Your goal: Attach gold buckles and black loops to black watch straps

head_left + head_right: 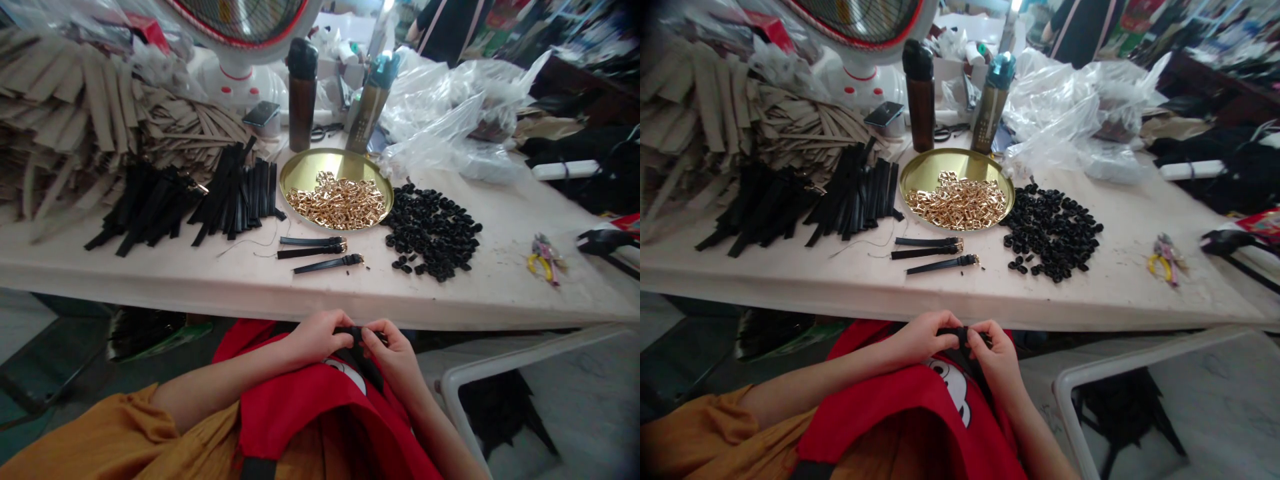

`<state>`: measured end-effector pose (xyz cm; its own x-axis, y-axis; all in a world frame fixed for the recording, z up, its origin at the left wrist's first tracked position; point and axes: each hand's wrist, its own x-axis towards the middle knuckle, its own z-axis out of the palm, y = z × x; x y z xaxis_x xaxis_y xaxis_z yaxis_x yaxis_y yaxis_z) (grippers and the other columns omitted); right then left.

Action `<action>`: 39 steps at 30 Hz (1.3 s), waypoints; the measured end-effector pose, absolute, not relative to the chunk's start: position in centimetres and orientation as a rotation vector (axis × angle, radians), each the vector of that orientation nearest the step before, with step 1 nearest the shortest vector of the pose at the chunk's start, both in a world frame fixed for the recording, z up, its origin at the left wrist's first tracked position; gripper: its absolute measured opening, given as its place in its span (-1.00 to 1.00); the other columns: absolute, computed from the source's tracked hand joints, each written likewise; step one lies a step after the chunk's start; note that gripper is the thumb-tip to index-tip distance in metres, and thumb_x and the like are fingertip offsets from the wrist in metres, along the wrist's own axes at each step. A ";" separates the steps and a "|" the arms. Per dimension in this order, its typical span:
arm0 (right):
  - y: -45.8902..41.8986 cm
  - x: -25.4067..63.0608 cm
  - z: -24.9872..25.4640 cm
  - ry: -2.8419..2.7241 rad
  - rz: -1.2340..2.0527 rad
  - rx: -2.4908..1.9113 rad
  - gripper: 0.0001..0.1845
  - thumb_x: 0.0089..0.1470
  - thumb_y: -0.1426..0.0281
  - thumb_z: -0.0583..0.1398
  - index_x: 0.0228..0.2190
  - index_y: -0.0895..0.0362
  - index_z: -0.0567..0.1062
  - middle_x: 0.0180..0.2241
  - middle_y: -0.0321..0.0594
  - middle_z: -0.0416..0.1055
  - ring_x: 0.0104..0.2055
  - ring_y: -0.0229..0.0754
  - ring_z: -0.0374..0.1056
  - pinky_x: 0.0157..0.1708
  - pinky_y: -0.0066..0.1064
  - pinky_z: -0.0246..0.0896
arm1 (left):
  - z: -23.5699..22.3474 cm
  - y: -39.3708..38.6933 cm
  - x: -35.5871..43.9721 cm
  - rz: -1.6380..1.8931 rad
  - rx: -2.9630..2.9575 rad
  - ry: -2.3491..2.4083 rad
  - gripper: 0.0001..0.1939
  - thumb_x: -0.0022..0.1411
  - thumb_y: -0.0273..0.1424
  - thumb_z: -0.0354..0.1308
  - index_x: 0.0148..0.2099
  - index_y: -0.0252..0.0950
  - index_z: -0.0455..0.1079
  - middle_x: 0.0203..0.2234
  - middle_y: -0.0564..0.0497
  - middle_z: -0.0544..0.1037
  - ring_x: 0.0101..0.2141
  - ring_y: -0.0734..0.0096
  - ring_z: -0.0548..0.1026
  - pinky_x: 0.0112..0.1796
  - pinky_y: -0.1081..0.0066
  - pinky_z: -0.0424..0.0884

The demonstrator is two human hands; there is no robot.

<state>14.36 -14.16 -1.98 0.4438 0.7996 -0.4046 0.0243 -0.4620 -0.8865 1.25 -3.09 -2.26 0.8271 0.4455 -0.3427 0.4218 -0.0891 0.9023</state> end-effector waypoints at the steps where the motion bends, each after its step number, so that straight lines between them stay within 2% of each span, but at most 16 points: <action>1: -14.2 14.4 -2.3 -0.713 1.127 -1.811 -0.69 -0.10 0.13 0.17 -0.49 0.13 0.32 -0.62 -0.33 0.32 -0.60 -0.30 0.21 -0.55 -0.45 0.14 | -2.4 -3.0 1.3 -0.006 1.666 0.683 -0.74 -0.01 -0.37 0.09 -0.21 -0.33 0.36 -0.37 0.00 0.52 -0.36 0.38 0.43 -0.35 0.47 0.29; 6: -14.6 15.0 -3.3 -0.849 1.179 -1.791 -0.70 -0.08 0.13 0.15 -0.43 0.12 0.35 -0.58 -0.33 0.32 -0.57 -0.29 0.21 -0.57 -0.46 0.15 | -2.2 -2.0 1.1 -0.126 1.438 0.619 -0.72 0.03 -0.33 0.04 -0.22 -0.36 0.36 -0.44 0.02 0.51 -0.58 0.54 0.33 -0.56 0.55 0.23; 14: -14.8 16.2 -2.6 -1.176 1.276 -1.755 -0.84 0.00 0.28 0.12 -0.42 0.11 0.41 -0.50 -0.29 0.36 -0.48 -0.29 0.24 -0.51 -0.49 0.16 | -2.0 -2.5 1.0 -0.116 1.403 0.664 -0.76 0.01 -0.37 0.08 -0.27 -0.39 0.42 -0.45 0.02 0.52 -0.45 0.48 0.40 -0.38 0.51 0.30; 22: -15.4 16.0 -2.5 -1.087 1.252 -1.734 -0.83 -0.03 0.26 0.13 -0.43 0.10 0.42 -0.54 -0.31 0.33 -0.54 -0.30 0.20 -0.55 -0.49 0.15 | -1.4 -2.3 0.3 -0.145 1.253 0.524 -0.74 0.01 -0.45 0.08 -0.18 -0.34 0.39 -0.36 0.04 0.51 -0.37 0.52 0.41 -0.31 0.53 0.29; 26: -15.7 15.8 -1.9 -1.186 1.188 -1.706 -0.84 -0.01 0.28 0.12 -0.43 0.09 0.43 -0.50 -0.29 0.35 -0.51 -0.29 0.23 -0.53 -0.50 0.14 | -1.3 -3.0 0.0 -0.117 1.154 0.549 -0.76 0.01 -0.44 0.10 -0.21 -0.37 0.39 -0.39 0.04 0.51 -0.39 0.52 0.41 -0.28 0.51 0.29; 32: -15.7 15.7 -1.1 -1.346 1.174 -1.748 -0.87 -0.01 0.33 0.11 -0.46 0.10 0.42 -0.51 -0.29 0.35 -0.51 -0.29 0.23 -0.52 -0.49 0.14 | -1.6 -4.2 -0.3 -0.097 1.093 0.639 -0.75 -0.05 -0.44 0.14 -0.26 -0.40 0.44 -0.49 0.05 0.50 -0.50 0.57 0.35 -0.41 0.55 0.25; 39: -15.3 15.9 -0.9 -1.368 1.321 -1.704 -0.88 -0.01 0.38 0.10 -0.51 0.12 0.39 -0.56 -0.33 0.28 -0.56 -0.35 0.17 -0.58 -0.54 0.10 | -1.8 -4.7 -0.2 -0.123 1.129 0.656 -0.77 -0.10 -0.45 0.13 -0.31 -0.40 0.45 -0.55 0.07 0.47 -0.55 0.58 0.32 -0.50 0.58 0.21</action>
<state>15.91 -15.34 -0.86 -0.0164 0.9421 -0.3349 0.3680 -0.3058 -0.8781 -0.16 -4.69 -1.76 0.8076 0.2294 -0.5433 0.4107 0.4426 0.7972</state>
